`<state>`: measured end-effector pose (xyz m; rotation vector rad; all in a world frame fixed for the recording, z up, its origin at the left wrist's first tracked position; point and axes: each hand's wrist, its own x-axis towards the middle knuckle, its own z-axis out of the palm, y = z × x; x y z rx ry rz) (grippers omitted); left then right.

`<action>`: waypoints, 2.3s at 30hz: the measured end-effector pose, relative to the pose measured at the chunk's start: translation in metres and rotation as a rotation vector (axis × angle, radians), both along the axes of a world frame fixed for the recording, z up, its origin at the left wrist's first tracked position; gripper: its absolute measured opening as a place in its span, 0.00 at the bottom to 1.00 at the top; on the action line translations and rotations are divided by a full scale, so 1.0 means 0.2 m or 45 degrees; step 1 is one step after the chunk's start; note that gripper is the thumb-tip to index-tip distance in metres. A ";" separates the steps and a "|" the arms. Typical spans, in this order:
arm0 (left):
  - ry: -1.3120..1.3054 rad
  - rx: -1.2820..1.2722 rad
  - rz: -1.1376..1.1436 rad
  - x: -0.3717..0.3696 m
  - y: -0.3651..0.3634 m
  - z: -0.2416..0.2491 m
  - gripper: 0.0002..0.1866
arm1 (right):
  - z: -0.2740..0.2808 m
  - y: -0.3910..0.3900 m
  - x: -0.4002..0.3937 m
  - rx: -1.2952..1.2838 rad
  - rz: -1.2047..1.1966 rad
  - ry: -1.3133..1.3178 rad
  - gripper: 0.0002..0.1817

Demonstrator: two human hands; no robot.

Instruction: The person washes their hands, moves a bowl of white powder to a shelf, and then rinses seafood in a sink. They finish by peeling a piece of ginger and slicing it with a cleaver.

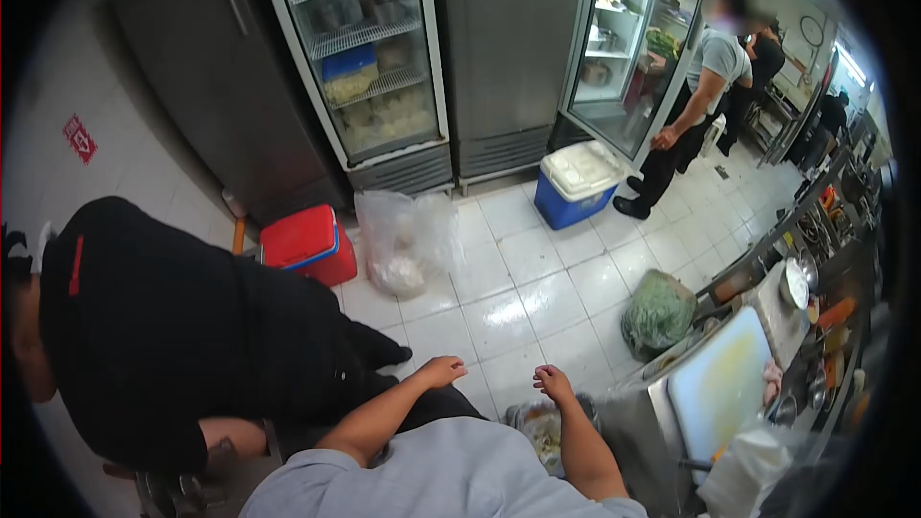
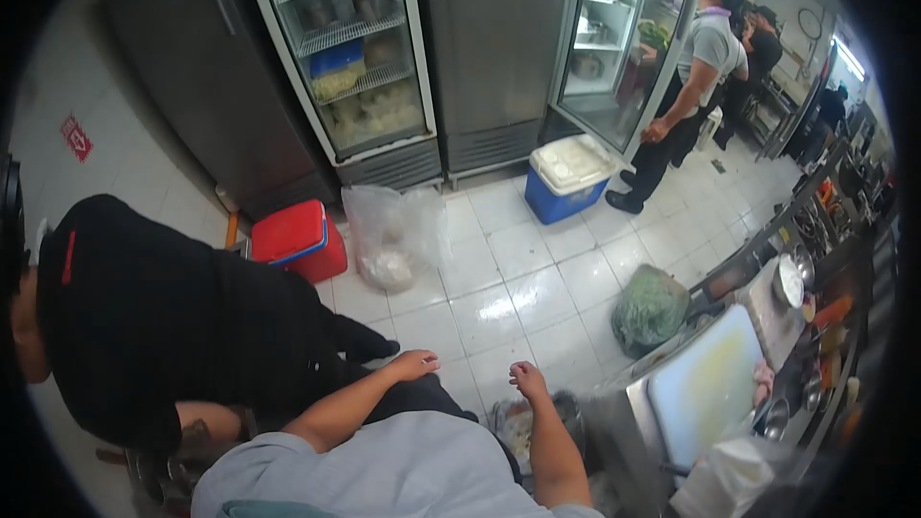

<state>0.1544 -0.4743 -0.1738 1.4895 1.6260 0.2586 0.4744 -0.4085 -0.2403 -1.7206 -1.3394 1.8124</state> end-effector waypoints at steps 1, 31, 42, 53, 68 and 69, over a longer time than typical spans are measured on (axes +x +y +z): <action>0.039 -0.044 -0.007 -0.06 0.07 -0.08 0.23 | 0.05 0.05 -0.03 0.018 -0.032 0.030 0.13; 0.010 -0.624 -0.399 0.17 2.73 -0.47 0.19 | 0.18 0.30 0.00 -0.066 -1.463 0.000 0.15; 0.170 -0.591 -0.664 1.04 2.85 -0.30 0.19 | 0.32 1.19 0.83 0.253 -1.359 0.333 0.16; 0.431 -0.727 -0.578 1.52 3.52 -0.55 0.19 | 0.74 1.44 1.49 0.429 -1.970 0.808 0.13; -0.821 -1.133 -1.405 4.38 3.26 0.61 0.18 | 1.04 2.11 2.16 0.839 -2.864 0.876 0.13; -0.830 -1.135 -1.417 4.45 3.19 0.64 0.19 | 1.05 2.11 2.21 0.898 -2.928 0.914 0.14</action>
